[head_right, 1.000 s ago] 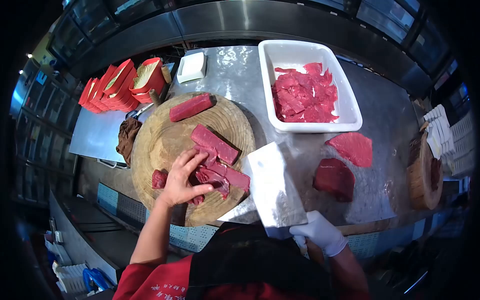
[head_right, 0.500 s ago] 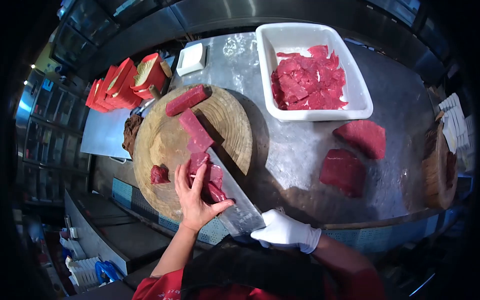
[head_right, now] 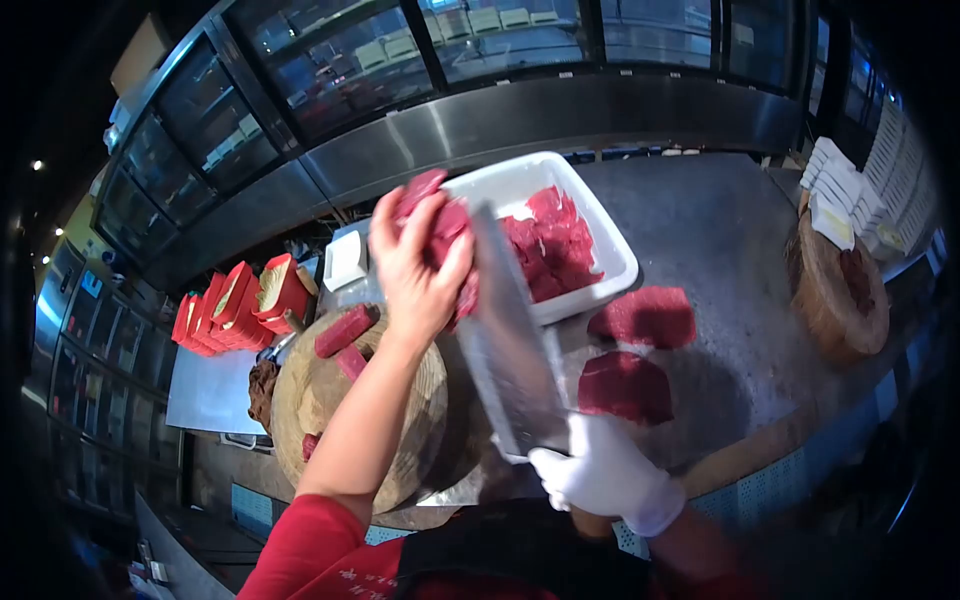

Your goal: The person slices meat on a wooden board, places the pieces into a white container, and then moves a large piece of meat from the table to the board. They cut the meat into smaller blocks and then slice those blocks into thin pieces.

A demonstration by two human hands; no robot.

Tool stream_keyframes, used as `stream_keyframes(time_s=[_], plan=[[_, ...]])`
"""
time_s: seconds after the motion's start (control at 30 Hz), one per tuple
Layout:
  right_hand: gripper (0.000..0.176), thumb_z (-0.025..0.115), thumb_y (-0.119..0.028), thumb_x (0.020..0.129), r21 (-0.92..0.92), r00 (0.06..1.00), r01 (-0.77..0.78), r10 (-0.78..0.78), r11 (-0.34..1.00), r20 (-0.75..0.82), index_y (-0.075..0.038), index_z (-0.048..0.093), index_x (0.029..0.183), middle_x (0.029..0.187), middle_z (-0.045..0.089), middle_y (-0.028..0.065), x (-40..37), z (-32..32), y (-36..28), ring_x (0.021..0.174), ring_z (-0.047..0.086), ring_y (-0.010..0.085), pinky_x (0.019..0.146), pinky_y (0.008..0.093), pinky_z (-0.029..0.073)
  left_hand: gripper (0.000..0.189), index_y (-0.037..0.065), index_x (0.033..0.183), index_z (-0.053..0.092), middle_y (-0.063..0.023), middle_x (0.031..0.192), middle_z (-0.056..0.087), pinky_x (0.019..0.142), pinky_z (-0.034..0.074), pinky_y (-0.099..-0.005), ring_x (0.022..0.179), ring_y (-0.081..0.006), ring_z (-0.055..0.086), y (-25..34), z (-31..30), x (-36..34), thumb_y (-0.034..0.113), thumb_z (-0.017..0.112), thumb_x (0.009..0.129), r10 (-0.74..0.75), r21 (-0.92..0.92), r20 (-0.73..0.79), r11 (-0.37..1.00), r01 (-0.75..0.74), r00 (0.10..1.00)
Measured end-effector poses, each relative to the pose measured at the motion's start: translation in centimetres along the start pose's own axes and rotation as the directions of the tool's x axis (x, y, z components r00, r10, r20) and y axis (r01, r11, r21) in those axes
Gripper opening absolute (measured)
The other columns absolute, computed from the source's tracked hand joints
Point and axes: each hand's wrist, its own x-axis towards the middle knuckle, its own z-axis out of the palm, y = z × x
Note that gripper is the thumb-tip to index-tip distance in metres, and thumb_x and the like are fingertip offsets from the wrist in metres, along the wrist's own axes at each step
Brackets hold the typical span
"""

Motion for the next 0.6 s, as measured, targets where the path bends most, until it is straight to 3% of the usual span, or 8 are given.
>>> stream_keyframes(time_s=[0.03, 0.1, 0.17, 0.3, 0.4, 0.5, 0.57, 0.6], plan=[[0.009, 0.06, 0.001, 0.087, -0.17, 0.999, -0.033, 0.027, 0.985, -0.037, 0.007, 0.062, 0.094, 0.063, 0.062, 0.0085, -1.1, -0.6, -1.1, 0.05, 0.059, 0.0147, 0.047, 0.0318, 0.048, 0.05, 0.011, 0.121, 0.066, -0.0252, 0.137, 0.045, 0.106, 0.037, -0.0489, 0.125, -0.0419, 0.045, -0.9, 1.9, 0.9, 0.03, 0.079, 0.076, -0.014, -0.06, 0.007, 0.998, 0.014, 1.0], [0.011, 0.059, 0.004, 0.083, -0.068, 0.993, 0.12, -0.121, 0.991, -0.016, 0.007, 0.062, 0.093, 0.065, 0.064, 0.0105, -2.6, -2.4, 0.5, 0.048, 0.06, 0.0166, 0.046, 0.0322, 0.048, 0.046, 0.014, 0.127, 0.063, -0.0256, 0.141, 0.042, 0.105, 0.04, -0.0453, 0.126, -0.0412, 0.046, -2.5, 5.1, 1.7, 0.029, 0.075, 0.085, -0.199, 0.088, 0.127, 0.978, 0.189, 0.972], [0.013, 0.057, 0.005, 0.08, -0.115, 0.989, 0.13, -0.138, 0.985, -0.062, 0.008, 0.062, 0.093, 0.064, 0.064, 0.0123, -3.6, -3.2, 1.4, 0.048, 0.06, 0.0179, 0.045, 0.0323, 0.047, 0.048, 0.013, 0.127, 0.062, -0.0259, 0.136, 0.047, 0.104, 0.042, -0.0455, 0.124, -0.0419, 0.048, -4.6, 6.4, -0.1, 0.029, 0.076, 0.084, -0.284, 0.207, 0.135, 0.945, 0.253, 0.949], [0.008, 0.057, 0.005, 0.079, -0.043, 0.979, 0.089, -0.096, 0.995, -0.182, 0.008, 0.063, 0.084, 0.059, 0.062, 0.0086, -3.2, -5.6, 4.2, 0.047, 0.059, 0.0164, 0.047, 0.0298, 0.046, 0.036, 0.005, 0.114, 0.067, -0.0148, 0.118, 0.063, 0.097, 0.048, -0.0404, 0.111, -0.0338, 0.06, -5.1, -0.8, -5.0, 0.011, 0.077, 0.08, -0.079, 0.138, 0.006, 0.987, 0.078, 0.997], [0.01, 0.055, 0.006, 0.078, 0.028, 0.98, 0.055, -0.049, 0.998, -0.194, 0.01, 0.063, 0.083, 0.058, 0.062, 0.0102, -1.7, -5.6, 2.9, 0.046, 0.059, 0.0179, 0.046, 0.0295, 0.045, 0.031, 0.006, 0.107, 0.069, -0.0136, 0.109, 0.065, 0.096, 0.047, -0.0421, 0.107, -0.0321, 0.06, -6.8, -10.1, -10.6, 0.001, 0.071, 0.077, -0.212, 0.343, -0.075, 0.912, 0.225, 0.974], [0.009, 0.053, 0.006, 0.078, 0.041, 0.992, 0.055, -0.05, 0.998, -0.119, 0.01, 0.061, 0.08, 0.057, 0.061, 0.0113, 0.2, -6.1, 2.5, 0.044, 0.058, 0.0185, 0.046, 0.0294, 0.044, 0.034, 0.004, 0.105, 0.069, -0.0148, 0.109, 0.066, 0.091, 0.05, -0.0396, 0.103, -0.0331, 0.062, -11.3, -18.2, -18.7, -0.007, 0.06, 0.075, -0.631, 0.452, -0.159, 0.637, 0.624, 0.759], [0.008, 0.053, 0.006, 0.078, 0.037, 0.998, 0.066, -0.066, 0.997, 0.01, 0.009, 0.06, 0.08, 0.056, 0.06, 0.0116, 1.7, -6.1, 2.3, 0.044, 0.058, 0.0191, 0.045, 0.0295, 0.044, 0.038, 0.002, 0.111, 0.067, -0.0167, 0.114, 0.065, 0.094, 0.048, -0.0416, 0.107, -0.0348, 0.061, -10.6, -19.3, -20.7, -0.003, 0.063, 0.074, -0.815, 0.488, -0.016, 0.499, 0.716, 0.579], [0.006, 0.054, 0.005, 0.078, 0.036, 0.998, 0.063, -0.064, 0.997, 0.024, 0.008, 0.059, 0.079, 0.054, 0.058, 0.0109, 2.4, -5.9, 2.2, 0.043, 0.058, 0.0195, 0.044, 0.0294, 0.044, 0.042, 0.002, 0.115, 0.065, -0.0183, 0.117, 0.064, 0.098, 0.047, -0.0425, 0.112, -0.036, 0.059, -9.4, -19.0, -20.2, -0.002, 0.064, 0.073, -0.764, 0.505, 0.098, 0.59, 0.63, 0.637]])
